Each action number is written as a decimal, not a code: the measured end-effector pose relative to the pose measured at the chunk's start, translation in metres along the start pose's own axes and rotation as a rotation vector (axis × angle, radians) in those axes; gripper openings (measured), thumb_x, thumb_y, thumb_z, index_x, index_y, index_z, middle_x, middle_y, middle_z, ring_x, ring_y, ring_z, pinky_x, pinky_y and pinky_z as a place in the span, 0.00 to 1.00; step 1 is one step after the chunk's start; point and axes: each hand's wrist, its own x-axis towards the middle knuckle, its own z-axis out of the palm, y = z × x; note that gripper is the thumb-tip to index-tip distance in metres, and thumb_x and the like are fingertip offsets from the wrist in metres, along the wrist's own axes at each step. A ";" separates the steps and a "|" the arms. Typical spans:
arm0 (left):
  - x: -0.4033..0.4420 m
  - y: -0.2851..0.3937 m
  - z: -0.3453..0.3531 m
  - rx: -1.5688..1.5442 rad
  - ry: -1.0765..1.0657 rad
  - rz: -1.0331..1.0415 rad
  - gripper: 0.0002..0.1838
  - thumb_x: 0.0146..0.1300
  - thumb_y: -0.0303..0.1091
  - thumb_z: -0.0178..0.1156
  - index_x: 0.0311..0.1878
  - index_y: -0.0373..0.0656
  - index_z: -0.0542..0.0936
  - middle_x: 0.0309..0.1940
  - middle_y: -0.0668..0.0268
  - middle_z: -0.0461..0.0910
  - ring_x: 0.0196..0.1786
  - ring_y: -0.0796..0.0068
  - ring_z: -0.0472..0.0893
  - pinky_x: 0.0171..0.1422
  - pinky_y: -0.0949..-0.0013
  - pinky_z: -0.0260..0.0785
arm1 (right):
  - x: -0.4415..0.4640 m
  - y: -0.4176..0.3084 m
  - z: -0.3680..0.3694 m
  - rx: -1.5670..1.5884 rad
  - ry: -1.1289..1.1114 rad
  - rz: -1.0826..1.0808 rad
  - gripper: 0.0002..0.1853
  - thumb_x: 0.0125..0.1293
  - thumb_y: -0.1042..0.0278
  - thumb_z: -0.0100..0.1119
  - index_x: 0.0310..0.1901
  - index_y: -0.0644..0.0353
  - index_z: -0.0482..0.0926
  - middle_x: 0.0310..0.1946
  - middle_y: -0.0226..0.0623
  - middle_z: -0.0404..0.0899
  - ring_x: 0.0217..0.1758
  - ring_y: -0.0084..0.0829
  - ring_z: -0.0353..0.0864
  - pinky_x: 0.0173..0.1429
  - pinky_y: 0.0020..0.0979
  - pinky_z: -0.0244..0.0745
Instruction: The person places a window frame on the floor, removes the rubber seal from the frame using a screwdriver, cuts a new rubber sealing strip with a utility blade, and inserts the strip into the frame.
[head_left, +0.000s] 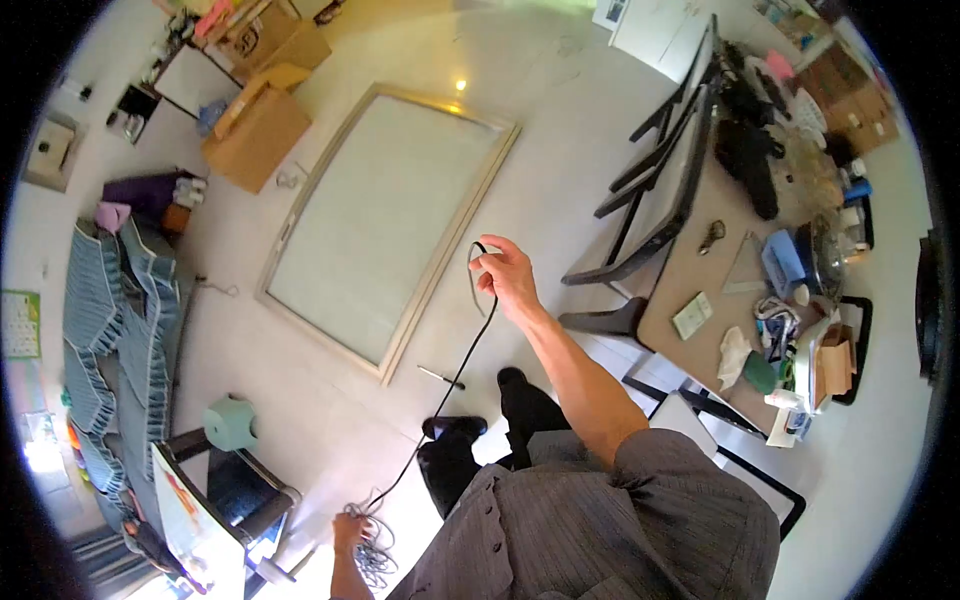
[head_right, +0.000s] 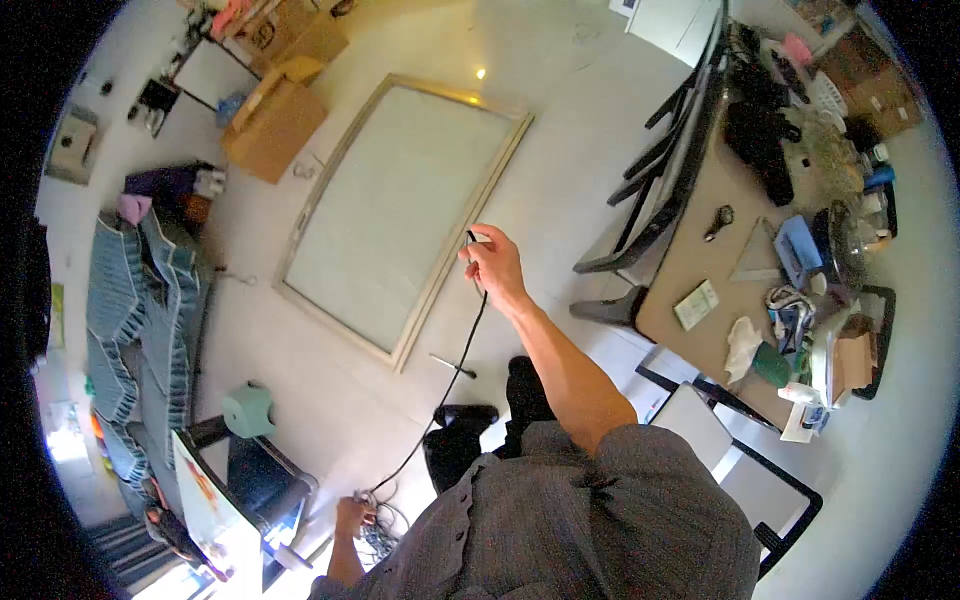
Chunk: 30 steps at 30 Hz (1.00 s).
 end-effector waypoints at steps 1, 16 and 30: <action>-0.015 0.020 0.009 -0.214 -0.001 -0.213 0.08 0.60 0.29 0.63 0.32 0.32 0.83 0.23 0.59 0.84 0.20 0.68 0.84 0.18 0.68 0.72 | -0.001 -0.023 0.000 0.008 0.017 -0.006 0.19 0.65 0.74 0.53 0.57 0.62 0.74 0.33 0.40 0.82 0.19 0.20 0.72 0.21 0.24 0.61; -0.051 0.256 0.009 0.375 0.021 0.053 0.07 0.60 0.33 0.60 0.35 0.46 0.87 0.20 0.67 0.82 0.16 0.79 0.75 0.20 0.70 0.70 | 0.138 -0.205 -0.033 0.276 0.137 -0.282 0.13 0.64 0.74 0.52 0.50 0.63 0.76 0.30 0.36 0.79 0.19 0.21 0.70 0.22 0.25 0.62; 0.112 0.581 -0.109 0.325 0.085 0.003 0.06 0.57 0.33 0.62 0.33 0.43 0.86 0.19 0.65 0.81 0.16 0.75 0.76 0.20 0.69 0.71 | 0.382 -0.236 -0.149 0.310 0.518 -0.063 0.10 0.68 0.68 0.54 0.45 0.64 0.78 0.28 0.34 0.78 0.20 0.21 0.70 0.21 0.23 0.61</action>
